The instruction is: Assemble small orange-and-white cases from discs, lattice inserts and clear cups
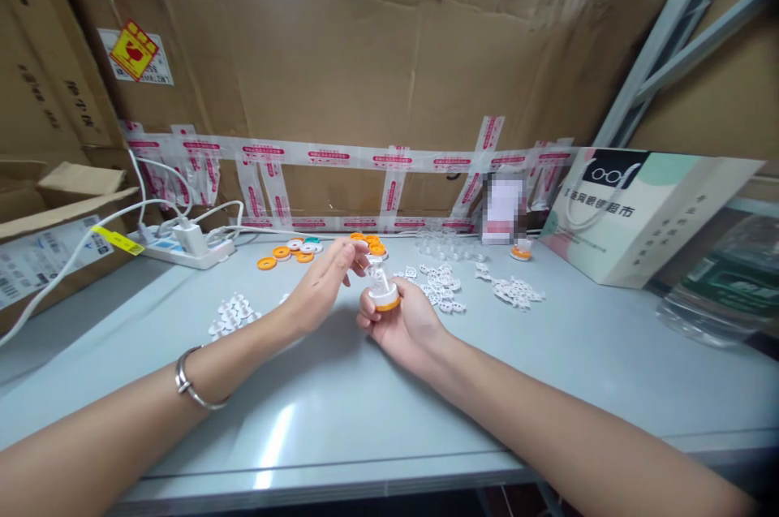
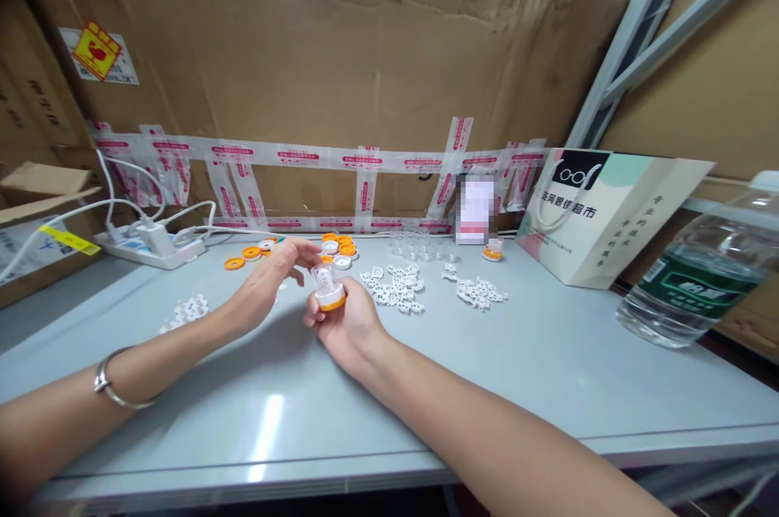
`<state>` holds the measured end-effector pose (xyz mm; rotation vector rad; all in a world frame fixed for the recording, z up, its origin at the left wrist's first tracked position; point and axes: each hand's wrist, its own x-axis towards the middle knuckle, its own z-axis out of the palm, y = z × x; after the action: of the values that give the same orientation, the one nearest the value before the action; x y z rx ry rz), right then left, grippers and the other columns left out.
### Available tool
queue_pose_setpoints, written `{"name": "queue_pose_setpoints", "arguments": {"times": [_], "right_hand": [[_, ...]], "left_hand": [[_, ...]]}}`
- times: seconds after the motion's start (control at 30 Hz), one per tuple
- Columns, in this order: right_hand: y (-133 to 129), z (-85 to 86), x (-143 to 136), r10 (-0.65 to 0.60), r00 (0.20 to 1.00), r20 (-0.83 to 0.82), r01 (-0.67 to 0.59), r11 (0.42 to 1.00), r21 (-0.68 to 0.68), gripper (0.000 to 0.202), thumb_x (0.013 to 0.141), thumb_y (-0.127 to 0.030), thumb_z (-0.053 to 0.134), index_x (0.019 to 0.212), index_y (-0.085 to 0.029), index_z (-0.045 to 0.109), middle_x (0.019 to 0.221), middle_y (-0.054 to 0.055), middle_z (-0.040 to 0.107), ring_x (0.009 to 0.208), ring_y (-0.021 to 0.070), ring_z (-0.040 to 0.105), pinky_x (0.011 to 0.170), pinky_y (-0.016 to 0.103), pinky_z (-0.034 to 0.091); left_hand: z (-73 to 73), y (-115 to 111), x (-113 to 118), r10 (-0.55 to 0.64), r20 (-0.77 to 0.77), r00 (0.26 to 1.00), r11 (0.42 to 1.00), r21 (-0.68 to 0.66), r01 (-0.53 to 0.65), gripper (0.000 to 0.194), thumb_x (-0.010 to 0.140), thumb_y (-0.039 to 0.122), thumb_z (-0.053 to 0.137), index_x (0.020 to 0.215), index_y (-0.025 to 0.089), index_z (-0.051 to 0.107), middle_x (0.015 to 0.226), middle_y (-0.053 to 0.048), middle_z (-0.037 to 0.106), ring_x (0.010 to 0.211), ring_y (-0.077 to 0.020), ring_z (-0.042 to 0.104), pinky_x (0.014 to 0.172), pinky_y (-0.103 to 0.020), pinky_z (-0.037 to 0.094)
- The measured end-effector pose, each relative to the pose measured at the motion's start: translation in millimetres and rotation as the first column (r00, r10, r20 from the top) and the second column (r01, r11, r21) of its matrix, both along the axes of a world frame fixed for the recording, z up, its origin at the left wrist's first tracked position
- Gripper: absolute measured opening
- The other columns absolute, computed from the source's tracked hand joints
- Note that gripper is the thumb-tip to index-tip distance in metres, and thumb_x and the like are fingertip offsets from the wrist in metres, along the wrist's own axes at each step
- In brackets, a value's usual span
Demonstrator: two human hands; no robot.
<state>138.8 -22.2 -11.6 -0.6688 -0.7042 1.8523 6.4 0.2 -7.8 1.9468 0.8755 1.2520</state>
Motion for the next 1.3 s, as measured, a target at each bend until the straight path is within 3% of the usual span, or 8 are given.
{"name": "queue_pose_setpoints", "arguments": {"times": [0.17,0.33,0.73,0.8,0.9,1.0,1.13,1.3], "right_hand": [[1,5.7,3,-0.017,0.993,-0.115,0.02,0.999,0.025,0.019,0.074,-0.016,0.033,0.067,-0.015,0.05,0.049,0.0,0.043,0.046,0.0089,0.036,0.05,0.02,0.035],[0,9.7,4,-0.042,0.998,-0.055,0.046,0.996,0.082,0.017,0.081,-0.023,0.038,0.073,-0.017,0.052,0.059,0.001,0.049,0.053,0.0097,0.044,0.05,0.019,0.036],[14,21.9,35,-0.335,0.799,0.499,0.039,0.857,0.514,0.032,0.068,-0.038,0.066,0.093,-0.018,0.06,0.092,0.004,0.064,0.082,0.0131,0.06,0.081,0.029,0.045],[25,29.6,66,-0.494,0.687,0.533,0.111,0.796,0.595,0.034,0.066,-0.04,0.068,0.091,-0.017,0.06,0.092,0.004,0.065,0.082,0.015,0.061,0.081,0.032,0.045],[44,33.3,144,-0.731,0.334,0.595,0.254,0.678,0.69,0.039,0.06,-0.04,0.071,0.091,-0.019,0.06,0.093,0.007,0.066,0.083,0.0199,0.062,0.08,0.036,0.045],[59,23.6,228,-0.753,0.017,0.658,0.393,0.61,0.688,0.036,0.056,-0.041,0.071,0.082,-0.018,0.06,0.085,0.01,0.066,0.08,0.0237,0.062,0.073,0.038,0.044],[72,1.8,291,-0.704,-0.111,0.701,0.437,0.599,0.671,0.028,0.047,-0.034,0.075,0.063,-0.018,0.059,0.065,0.01,0.062,0.068,0.0278,0.06,0.065,0.044,0.042],[93,-15.7,306,-0.667,-0.162,0.727,0.416,0.622,0.663,0.022,0.043,-0.028,0.076,0.051,-0.019,0.058,0.055,0.007,0.059,0.064,0.0284,0.058,0.066,0.046,0.04]], "left_hand": [[-2.7,-4,-3,-0.083,-0.121,0.989,0.987,0.13,0.099,0.037,0.085,0.031,0.049,0.12,0.023,0.038,0.122,-0.008,0.047,0.112,-0.0185,0.046,0.093,-0.034,0.039],[-1.5,-9,1,-0.005,-0.184,0.983,0.949,0.308,0.063,0.047,0.078,0.025,0.059,0.12,0.024,0.038,0.122,-0.009,0.049,0.111,-0.02,0.049,0.092,-0.036,0.041],[-1.2,-2,-9,0.261,-0.309,0.914,0.869,0.488,-0.083,0.062,0.076,0.033,0.063,0.129,0.023,0.032,0.128,-0.009,0.046,0.115,-0.0214,0.045,0.096,-0.039,0.039],[1.3,-4,-9,0.259,-0.336,0.906,0.878,0.472,-0.076,0.061,0.079,0.036,0.059,0.13,0.023,0.029,0.132,-0.009,0.042,0.119,-0.0215,0.041,0.098,-0.039,0.038],[4.7,-7,-9,0.2,-0.39,0.899,0.888,0.461,0.003,0.042,0.084,0.033,0.051,0.123,0.024,0.039,0.128,-0.007,0.044,0.119,-0.0197,0.041,0.1,-0.039,0.037],[5.4,-9,-8,0.152,-0.424,0.893,0.89,0.452,0.063,0.035,0.085,0.031,0.049,0.119,0.023,0.044,0.126,-0.008,0.045,0.117,-0.0192,0.042,0.1,-0.039,0.037],[4.8,-8,-8,0.145,-0.429,0.892,0.88,0.468,0.082,0.032,0.086,0.028,0.048,0.117,0.023,0.046,0.123,-0.009,0.047,0.114,-0.0195,0.046,0.097,-0.04,0.039],[6.0,2,-15,0.196,-0.405,0.893,0.868,0.496,0.034,0.025,0.088,0.025,0.043,0.112,0.021,0.049,0.118,-0.008,0.05,0.112,-0.0191,0.047,0.095,-0.039,0.039]]}}
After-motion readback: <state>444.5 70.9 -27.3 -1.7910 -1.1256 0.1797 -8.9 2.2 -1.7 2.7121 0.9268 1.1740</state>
